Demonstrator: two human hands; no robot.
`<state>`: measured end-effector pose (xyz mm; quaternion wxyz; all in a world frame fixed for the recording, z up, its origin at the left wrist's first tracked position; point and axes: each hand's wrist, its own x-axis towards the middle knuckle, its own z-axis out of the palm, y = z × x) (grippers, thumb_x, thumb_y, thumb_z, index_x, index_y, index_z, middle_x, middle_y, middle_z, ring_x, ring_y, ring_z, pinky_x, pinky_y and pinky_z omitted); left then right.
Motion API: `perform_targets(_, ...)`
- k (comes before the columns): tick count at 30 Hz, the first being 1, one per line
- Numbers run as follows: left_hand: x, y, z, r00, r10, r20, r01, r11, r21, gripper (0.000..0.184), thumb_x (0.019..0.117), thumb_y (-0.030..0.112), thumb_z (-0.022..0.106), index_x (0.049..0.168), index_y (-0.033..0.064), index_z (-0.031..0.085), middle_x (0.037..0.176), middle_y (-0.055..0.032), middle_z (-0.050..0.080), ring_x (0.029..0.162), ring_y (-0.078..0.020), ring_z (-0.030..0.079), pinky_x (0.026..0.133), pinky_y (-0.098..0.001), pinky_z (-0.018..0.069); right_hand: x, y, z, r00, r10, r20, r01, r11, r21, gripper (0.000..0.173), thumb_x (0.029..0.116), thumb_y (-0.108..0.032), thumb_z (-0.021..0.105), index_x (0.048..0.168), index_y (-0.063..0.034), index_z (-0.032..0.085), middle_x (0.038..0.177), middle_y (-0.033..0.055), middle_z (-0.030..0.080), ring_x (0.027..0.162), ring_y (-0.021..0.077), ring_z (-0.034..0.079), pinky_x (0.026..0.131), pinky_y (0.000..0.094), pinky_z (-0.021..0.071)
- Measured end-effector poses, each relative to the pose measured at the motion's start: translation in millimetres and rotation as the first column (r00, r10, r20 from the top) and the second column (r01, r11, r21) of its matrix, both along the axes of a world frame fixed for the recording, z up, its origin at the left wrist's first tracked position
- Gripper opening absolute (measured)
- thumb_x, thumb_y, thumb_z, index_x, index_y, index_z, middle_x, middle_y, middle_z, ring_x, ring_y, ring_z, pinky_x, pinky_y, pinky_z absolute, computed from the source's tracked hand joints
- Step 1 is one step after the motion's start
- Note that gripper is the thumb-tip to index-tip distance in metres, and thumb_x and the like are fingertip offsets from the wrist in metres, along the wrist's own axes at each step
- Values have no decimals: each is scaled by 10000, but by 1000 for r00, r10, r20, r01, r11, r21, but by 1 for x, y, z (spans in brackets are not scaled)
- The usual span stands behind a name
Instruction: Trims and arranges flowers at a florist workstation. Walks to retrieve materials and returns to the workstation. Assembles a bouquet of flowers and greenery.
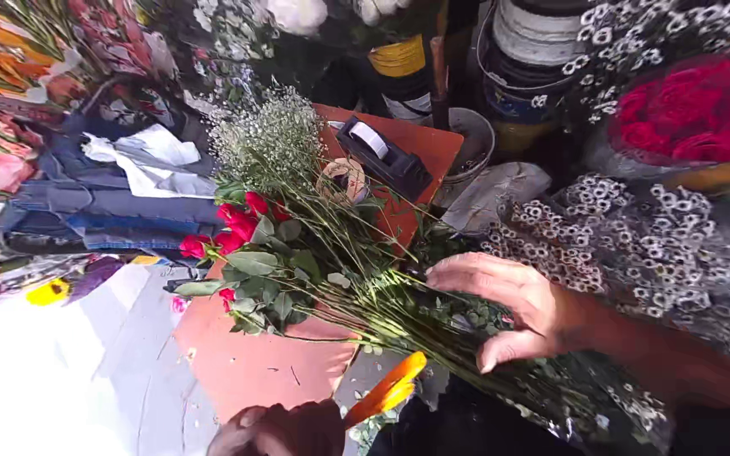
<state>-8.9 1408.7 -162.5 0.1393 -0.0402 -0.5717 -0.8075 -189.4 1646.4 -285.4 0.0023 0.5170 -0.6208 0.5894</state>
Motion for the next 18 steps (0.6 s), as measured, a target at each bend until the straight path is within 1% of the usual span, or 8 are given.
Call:
perform_targets(2,-26,22,-7,968,-235,-92,244,963,110,518,1075,535,337,1319,197,644,837,38,730,667,-36,659,642,-199,539,45,0,22,989,127,-81,-122,990,66,577,995,-477,625,1350,-22,609,1279,155,683,1213,229,648,1049,359,518)
perform_targets(5,-67,45,-19,969,-234,-79,234,972,-10,597,1005,643,376,1443,281,560,951,67,740,758,-24,678,689,-187,553,48,12,15,957,188,221,-199,980,28,249,1022,-210,632,1141,7,656,844,57,724,711,37,678,673,157,561)
perform_targets(7,-77,37,-31,989,-148,10,147,967,-206,784,952,668,501,1601,274,310,1422,29,586,1195,-137,625,928,-315,564,14,33,-11,863,159,480,-179,984,-6,221,1030,-246,620,1128,-48,631,797,-16,713,574,0,647,520,161,563)
perform_targets(9,-63,20,-39,990,-75,119,113,928,-354,939,929,582,647,1636,205,156,1598,-27,389,1417,-223,464,1073,-417,511,-35,55,-56,765,-71,640,98,995,-6,166,1011,-219,635,1158,-141,635,893,-83,734,587,13,662,521,206,588)
perform_targets(11,-37,3,-43,976,13,219,91,886,-456,809,946,517,668,1606,246,287,1555,12,463,1391,-186,492,1074,-368,504,-101,66,-107,589,-459,665,462,867,189,243,1016,-173,580,1242,-84,568,978,-6,711,610,87,662,555,277,598)
perform_targets(13,-9,-14,-50,940,52,338,136,850,-509,548,977,500,636,1469,281,534,1448,39,576,1303,-151,563,1026,-339,525,-172,73,-154,438,-806,397,568,591,573,396,1060,-226,547,1344,44,490,1077,209,664,740,296,709,676,469,623)
perform_targets(15,18,-28,-58,898,80,433,179,833,-524,439,1010,474,597,1355,206,638,1380,-19,622,1238,-176,612,980,-358,562,-228,66,-185,504,-864,22,521,324,790,459,1061,-219,541,1339,139,465,1160,430,599,1016,595,641,839,745,499)
perform_targets(18,56,-36,-66,814,223,537,129,830,-542,493,1025,463,577,1317,72,641,1338,-91,643,1193,-197,644,947,-365,588,-255,44,-223,716,-464,-522,696,415,586,457,1015,-146,543,1093,302,505,902,539,545,786,697,584,554,770,425)
